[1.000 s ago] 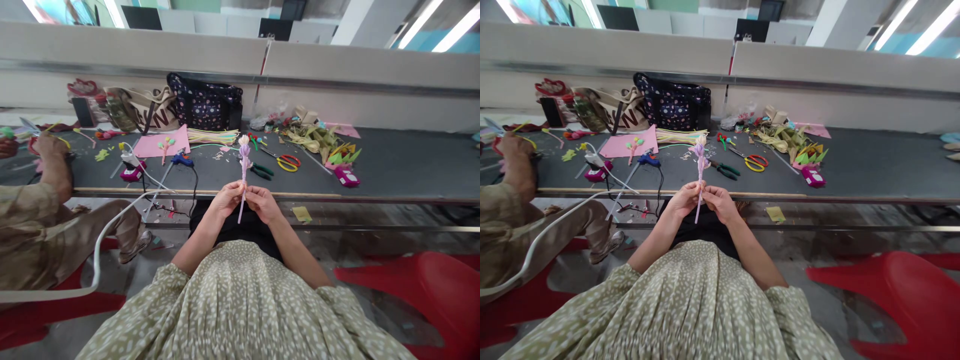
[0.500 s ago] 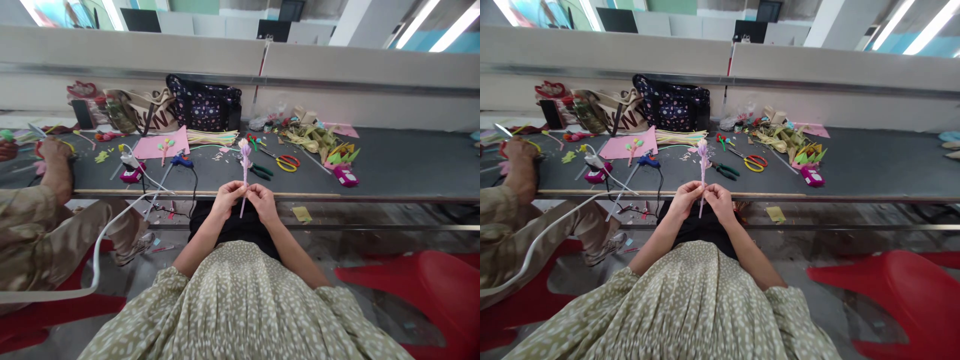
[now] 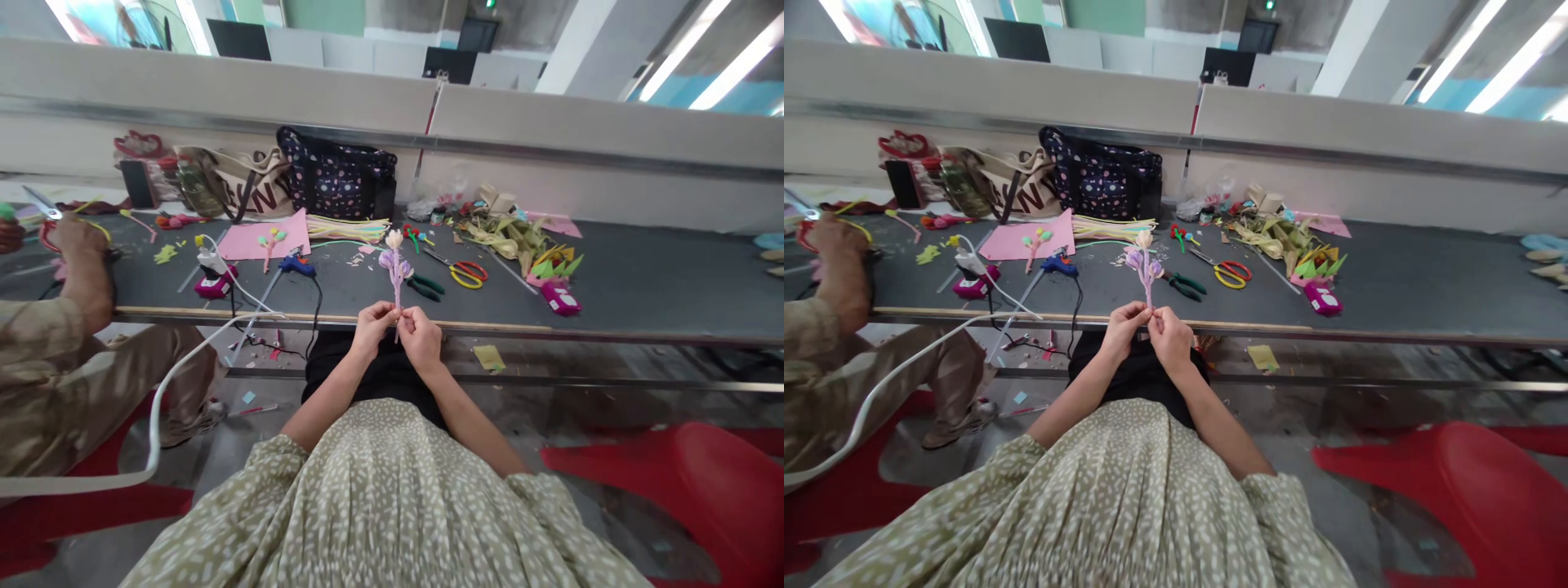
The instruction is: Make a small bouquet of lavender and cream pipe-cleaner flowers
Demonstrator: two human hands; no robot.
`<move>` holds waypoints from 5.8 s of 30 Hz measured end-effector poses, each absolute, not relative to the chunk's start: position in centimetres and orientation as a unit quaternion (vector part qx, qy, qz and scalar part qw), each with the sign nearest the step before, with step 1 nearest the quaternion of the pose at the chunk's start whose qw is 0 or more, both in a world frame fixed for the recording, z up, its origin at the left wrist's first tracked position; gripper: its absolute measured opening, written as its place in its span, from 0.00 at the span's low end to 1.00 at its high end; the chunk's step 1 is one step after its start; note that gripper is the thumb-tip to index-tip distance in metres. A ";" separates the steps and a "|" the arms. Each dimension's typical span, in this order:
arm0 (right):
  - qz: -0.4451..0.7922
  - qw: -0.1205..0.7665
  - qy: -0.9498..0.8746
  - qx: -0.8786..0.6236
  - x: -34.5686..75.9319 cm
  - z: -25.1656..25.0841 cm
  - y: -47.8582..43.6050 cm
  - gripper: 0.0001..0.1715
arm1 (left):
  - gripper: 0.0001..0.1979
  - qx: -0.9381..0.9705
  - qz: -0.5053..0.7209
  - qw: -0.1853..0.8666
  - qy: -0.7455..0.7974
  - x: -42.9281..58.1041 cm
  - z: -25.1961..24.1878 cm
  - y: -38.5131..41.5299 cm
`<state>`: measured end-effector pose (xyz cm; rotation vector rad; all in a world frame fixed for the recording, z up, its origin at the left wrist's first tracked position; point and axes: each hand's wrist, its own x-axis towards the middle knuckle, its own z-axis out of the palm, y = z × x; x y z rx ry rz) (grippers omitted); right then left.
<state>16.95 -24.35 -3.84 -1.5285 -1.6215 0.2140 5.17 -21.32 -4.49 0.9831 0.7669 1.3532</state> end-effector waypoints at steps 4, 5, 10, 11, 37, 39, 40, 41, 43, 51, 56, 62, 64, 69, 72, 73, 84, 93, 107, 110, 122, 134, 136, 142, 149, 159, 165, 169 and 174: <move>0.058 0.423 -0.666 -0.611 16.4 -4.4 -22.5 0.15 | 0.15 0.413 0.604 0.592 0.338 5.1 -4.4 -19.5; 0.058 0.425 -0.671 -0.605 16.3 -4.3 -22.0 0.16 | 0.15 0.419 0.609 0.585 0.334 4.9 -4.2 -18.8; 0.078 0.434 -0.702 -0.558 16.6 -2.5 -19.7 0.15 | 0.15 0.456 0.627 0.546 0.318 3.7 -3.3 -14.3; 0.083 0.436 -0.707 -0.551 16.8 -2.0 -19.3 0.15 | 0.15 0.458 0.630 0.544 0.313 3.5 -3.2 -13.3; 0.171 0.504 -0.660 -0.530 14.8 -3.5 -14.2 0.15 | 0.17 0.282 0.645 0.649 0.289 2.2 -6.8 -8.5; 0.225 0.522 -0.636 -0.523 14.6 -4.6 -14.2 0.20 | 0.18 0.272 0.648 0.652 0.285 2.2 -6.9 -8.5; 0.236 0.519 -0.633 -0.523 14.4 -5.1 -14.2 0.22 | 0.18 0.269 0.648 0.654 0.284 2.2 -6.9 -8.6; 0.239 0.517 -0.631 -0.526 14.2 -5.5 -14.1 0.23 | 0.17 0.268 0.647 0.655 0.283 2.2 -7.0 -8.6; 0.231 0.518 -0.632 -0.529 13.8 -6.1 -14.0 0.21 | 0.16 0.272 0.646 0.655 0.282 2.3 -7.1 -8.7; 0.149 0.509 -0.663 -0.528 13.9 -6.2 -13.8 0.16 | 0.16 0.286 0.641 0.658 0.273 2.5 -7.6 -9.4; 0.076 0.523 -0.680 -0.508 13.6 -6.3 -14.0 0.14 | 0.16 0.292 0.648 0.651 0.266 2.5 -7.4 -10.8; 0.026 0.550 -0.694 -0.463 14.0 -5.2 -15.7 0.14 | 0.15 0.324 0.676 0.605 0.268 3.2 -5.9 -13.2; 0.020 0.557 -0.691 -0.460 14.5 -4.7 -16.6 0.13 | 0.15 0.340 0.683 0.585 0.275 3.6 -5.2 -14.1; 0.022 0.570 -0.682 -0.457 15.6 -3.5 -19.0 0.12 | 0.14 0.378 0.676 0.571 0.273 4.2 -3.5 -16.4; 0.021 0.581 -0.688 -0.434 16.2 -2.7 -20.1 0.11 | 0.14 0.392 0.673 0.564 0.276 4.3 -2.6 -17.5; 0.024 0.583 -0.689 -0.430 16.3 -2.5 -20.3 0.11 | 0.14 0.399 0.673 0.559 0.276 4.3 -2.3 -17.8; 0.236 0.643 -0.587 -0.432 15.6 -0.7 -22.1 0.11 | 0.13 0.429 0.703 0.503 0.263 4.6 -0.3 -20.4; 0.550 0.600 -0.448 -0.370 15.8 0.0 -22.5 0.10 | 0.13 0.492 0.671 0.493 0.255 3.4 -0.6 -20.2; 0.743 0.481 -0.341 -0.316 16.3 0.3 -22.7 0.14 | 0.15 0.502 0.624 0.545 0.247 2.8 -0.6 -20.7; 0.643 0.564 -0.384 -0.348 15.8 -0.2 -22.9 0.13 | 0.14 0.495 0.631 0.536 0.266 3.2 -0.7 -20.5; 0.032 0.608 -0.640 -0.470 16.3 -4.0 -22.6 0.10 | 0.12 0.456 0.657 0.453 0.394 4.7 -1.5 -20.7; -0.010 0.551 -0.710 -0.438 17.4 -4.2 -22.7 0.09 | 0.11 0.384 0.672 0.539 0.332 5.4 -0.8 -21.3; -0.002 0.561 -0.696 -0.449 17.2 -4.0 -22.8 0.09 | 0.11 0.384 0.673 0.542 0.326 5.4 -0.7 -21.4; 0.056 0.601 -0.634 -0.483 16.5 -3.4 -23.0 0.10 | 0.11 0.386 0.676 0.547 0.308 5.4 -0.6 -21.3; 0.243 0.644 -0.549 -0.473 15.8 -2.4 -23.2 0.13 | 0.12 0.401 0.671 0.547 0.299 5.2 -0.6 -21.4; 0.529 0.628 -0.404 -0.403 15.5 -1.1 -23.1 0.11 | 0.12 0.404 0.667 0.554 0.291 4.8 -1.1 -21.1; 0.621 0.586 -0.348 -0.389 15.8 -1.5 -22.7 0.11 | 0.12 0.420 0.649 0.568 0.282 4.3 -1.2 -20.9; 0.682 0.554 -0.301 -0.370 15.9 -1.7 -22.5 0.12 | 0.12 0.424 0.636 0.583 0.276 4.0 -1.4 -20.8; 0.759 0.514 -0.257 -0.306 16.1 -1.5 -22.6 0.11 | 0.12 0.437 0.608 0.610 0.258 3.6 -1.9 -20.6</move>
